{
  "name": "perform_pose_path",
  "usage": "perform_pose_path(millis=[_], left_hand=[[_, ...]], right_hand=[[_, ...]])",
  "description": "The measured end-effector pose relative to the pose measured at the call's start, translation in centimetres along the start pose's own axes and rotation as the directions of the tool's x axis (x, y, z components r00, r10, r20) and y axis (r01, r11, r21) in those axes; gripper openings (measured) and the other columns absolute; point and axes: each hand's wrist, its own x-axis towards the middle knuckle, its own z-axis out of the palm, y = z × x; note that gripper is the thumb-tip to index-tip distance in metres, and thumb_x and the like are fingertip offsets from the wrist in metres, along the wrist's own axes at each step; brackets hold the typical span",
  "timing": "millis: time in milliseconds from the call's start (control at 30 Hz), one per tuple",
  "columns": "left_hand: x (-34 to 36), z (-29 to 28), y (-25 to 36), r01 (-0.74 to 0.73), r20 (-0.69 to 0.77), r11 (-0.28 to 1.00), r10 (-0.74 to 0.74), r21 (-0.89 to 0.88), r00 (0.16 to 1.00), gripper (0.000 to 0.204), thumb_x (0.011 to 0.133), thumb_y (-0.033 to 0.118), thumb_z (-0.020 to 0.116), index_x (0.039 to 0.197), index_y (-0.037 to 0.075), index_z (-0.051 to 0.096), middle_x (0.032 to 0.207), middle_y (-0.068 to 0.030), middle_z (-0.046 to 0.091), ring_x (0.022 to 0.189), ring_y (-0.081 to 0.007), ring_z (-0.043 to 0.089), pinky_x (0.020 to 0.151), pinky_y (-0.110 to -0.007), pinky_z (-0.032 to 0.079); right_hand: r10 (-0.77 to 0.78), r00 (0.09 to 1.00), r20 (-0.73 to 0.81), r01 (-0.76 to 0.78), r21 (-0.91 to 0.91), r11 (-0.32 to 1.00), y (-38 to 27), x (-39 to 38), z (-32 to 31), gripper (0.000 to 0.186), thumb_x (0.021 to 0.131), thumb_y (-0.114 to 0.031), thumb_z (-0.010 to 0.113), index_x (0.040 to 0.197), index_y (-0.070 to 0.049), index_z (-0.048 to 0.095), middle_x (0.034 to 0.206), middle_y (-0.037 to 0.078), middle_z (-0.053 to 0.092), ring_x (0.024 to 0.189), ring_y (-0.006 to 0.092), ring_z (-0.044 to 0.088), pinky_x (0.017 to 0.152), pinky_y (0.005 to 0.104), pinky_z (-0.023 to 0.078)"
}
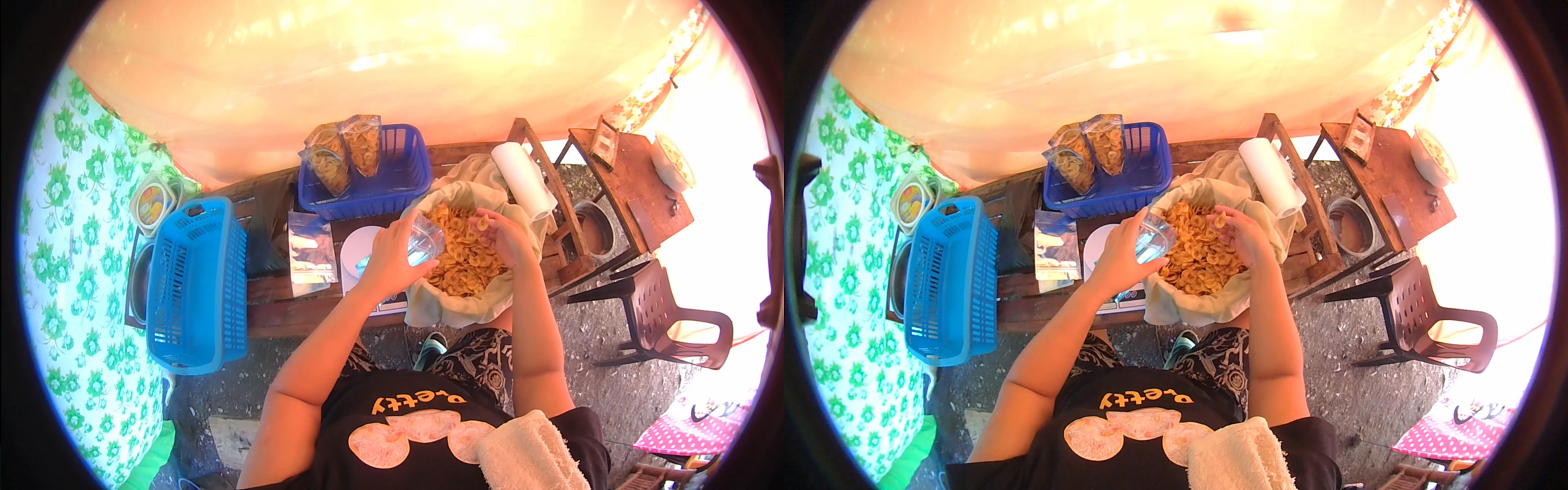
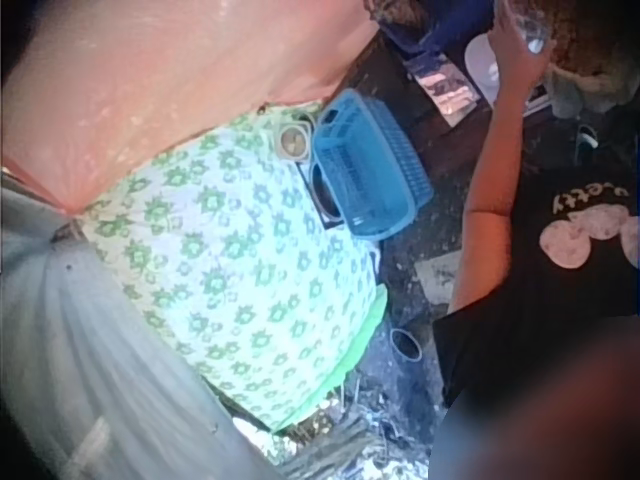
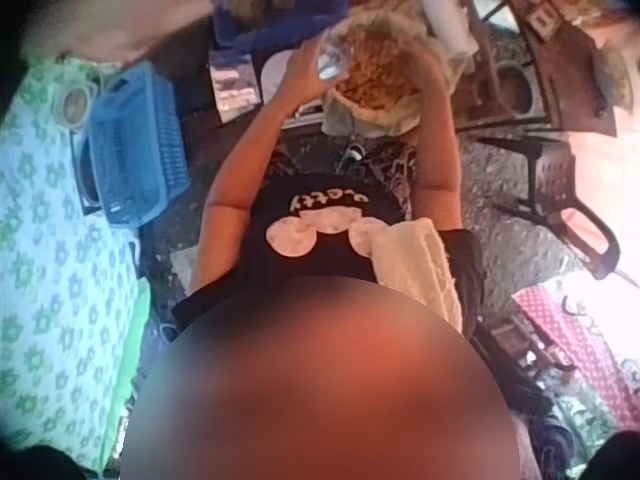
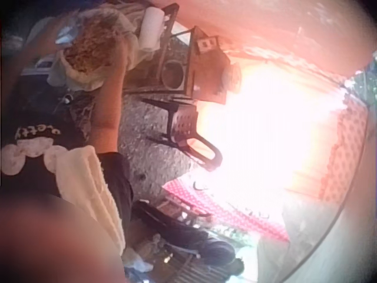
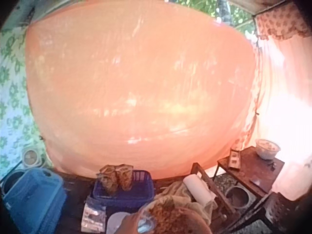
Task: The person scoops dried food items from a cloth-lined container into a clear plastic bag placed on a digital scale. They adjust the contents to reach a target weight, then place the filled bag into a blue basket. The person repeats this process with a second bag.
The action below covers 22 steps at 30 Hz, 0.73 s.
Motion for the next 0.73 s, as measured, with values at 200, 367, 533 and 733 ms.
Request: perform_pose_path(millis=[200,367,533,733], left_hand=[[-0.2,0.4,-0.2,-0.017,0.010,1.000,0.018,-0.011,1.000,0.093,0.075,0.030,0.080,0.147,0.003,0.028,0.129,-0.0202,0.050,0.118,-0.0372,0.049,0.102,-0.048,0.036],[-0.6,0.4,-0.4,-0.024,-0.009,1.000,0.024,0.000,1.000,0.093,0.075,0.031,0.080,0.147,0.003,0.029,0.128,-0.0197,0.050,0.119,-0.0360,0.050,0.103,-0.049,0.034],[-0.7,0.4,-0.5,-0.011,0.006,1.000,0.011,0.010,1.000,0.094,0.075,0.031,0.080,0.147,0.003,0.027,0.128,-0.0201,0.050,0.119,-0.0357,0.050,0.103,-0.049,0.034],[-0.9,0.7,-0.8,-0.020,0.005,0.999,0.020,0.036,1.000,0.096,0.075,0.033,0.080,0.148,0.003,0.025,0.128,-0.0200,0.050,0.120,-0.0355,0.049,0.106,-0.052,0.031]], right_hand=[[0.016,0.999,0.051,-0.021,0.101,0.995,0.3,-0.9,0.1,0.042,0.095,-0.014,0.044,0.135,0.000,0.049,0.113,0.011,0.064,0.084,0.0156,0.060,0.072,0.0266,0.049],[0.028,1.000,-0.003,-0.027,0.156,0.987,1.3,-1.1,0.1,0.030,0.096,-0.013,0.039,0.117,-0.004,0.058,0.092,0.005,0.059,0.076,0.0145,0.054,0.066,0.0269,0.045],[0.042,0.999,-0.006,-0.041,0.133,0.990,1.7,-0.7,-0.5,0.021,0.094,-0.016,0.040,0.101,-0.007,0.058,0.086,0.004,0.057,0.070,0.0143,0.048,0.062,0.0268,0.039],[0.077,0.996,0.034,-0.081,0.129,0.988,2.4,-0.2,-1.3,0.020,0.090,-0.019,0.043,0.098,-0.009,0.058,0.084,0.004,0.057,0.068,0.0148,0.047,0.060,0.0261,0.038]])
